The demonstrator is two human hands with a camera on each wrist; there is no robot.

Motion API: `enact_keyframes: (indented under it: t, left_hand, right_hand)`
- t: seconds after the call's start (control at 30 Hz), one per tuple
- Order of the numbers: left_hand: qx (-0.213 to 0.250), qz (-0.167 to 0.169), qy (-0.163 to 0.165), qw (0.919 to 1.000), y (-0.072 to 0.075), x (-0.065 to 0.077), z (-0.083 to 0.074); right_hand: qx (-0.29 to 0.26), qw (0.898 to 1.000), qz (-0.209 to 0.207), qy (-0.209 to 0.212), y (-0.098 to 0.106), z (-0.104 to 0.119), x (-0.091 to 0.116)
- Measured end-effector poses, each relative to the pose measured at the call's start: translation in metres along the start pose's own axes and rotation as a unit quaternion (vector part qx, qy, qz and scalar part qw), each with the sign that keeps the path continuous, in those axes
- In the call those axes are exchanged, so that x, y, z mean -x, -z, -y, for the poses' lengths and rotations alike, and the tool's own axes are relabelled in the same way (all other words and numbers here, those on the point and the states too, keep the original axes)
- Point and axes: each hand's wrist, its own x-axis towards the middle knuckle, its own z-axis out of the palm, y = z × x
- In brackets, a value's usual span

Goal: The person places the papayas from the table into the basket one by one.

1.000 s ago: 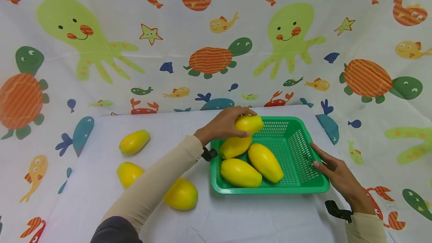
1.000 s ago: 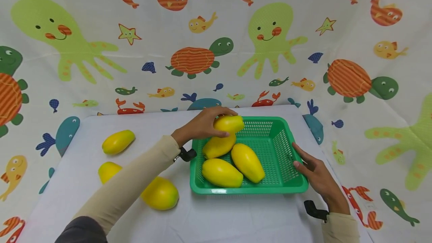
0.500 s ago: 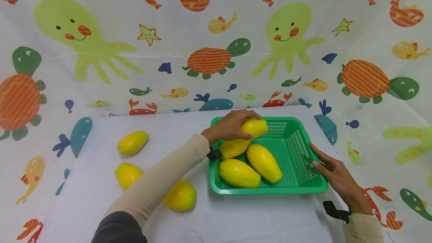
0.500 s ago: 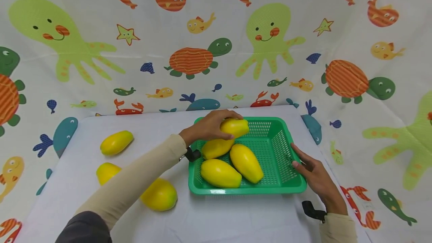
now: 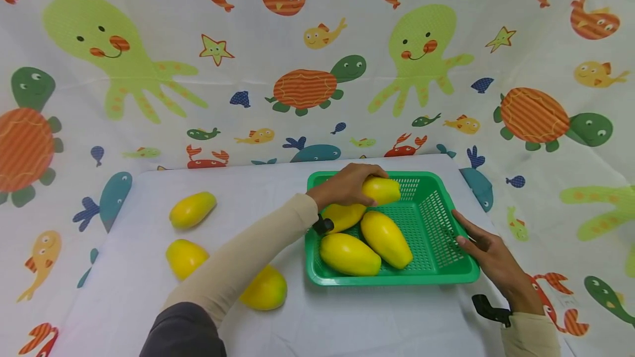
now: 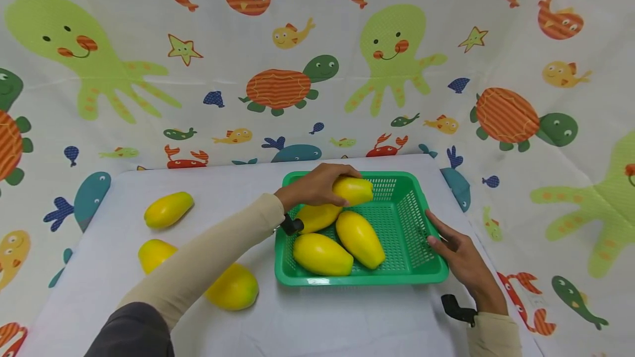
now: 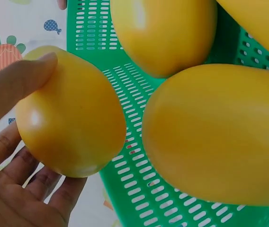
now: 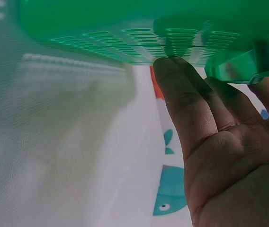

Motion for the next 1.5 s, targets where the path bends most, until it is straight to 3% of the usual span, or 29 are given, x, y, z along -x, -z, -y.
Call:
enact_keyframes:
  t: [0.47, 1.2, 1.5]
  left_hand:
    - [-0.012, -0.003, -0.003, 0.9999, -0.009, -0.006, 0.001]
    - [-0.019, -0.006, 0.007, 0.9998, -0.016, -0.013, 0.002]
    - [-0.023, -0.008, 0.007, 0.9997, -0.020, -0.017, 0.000]
  right_hand:
    - [0.034, 0.999, -0.003, 0.022, 0.001, -0.001, 0.000]
    - [0.013, 1.000, -0.002, 0.008, 0.000, 0.000, 0.000]
    - [-0.002, 1.000, 0.001, 0.024, 0.000, -0.003, 0.001]
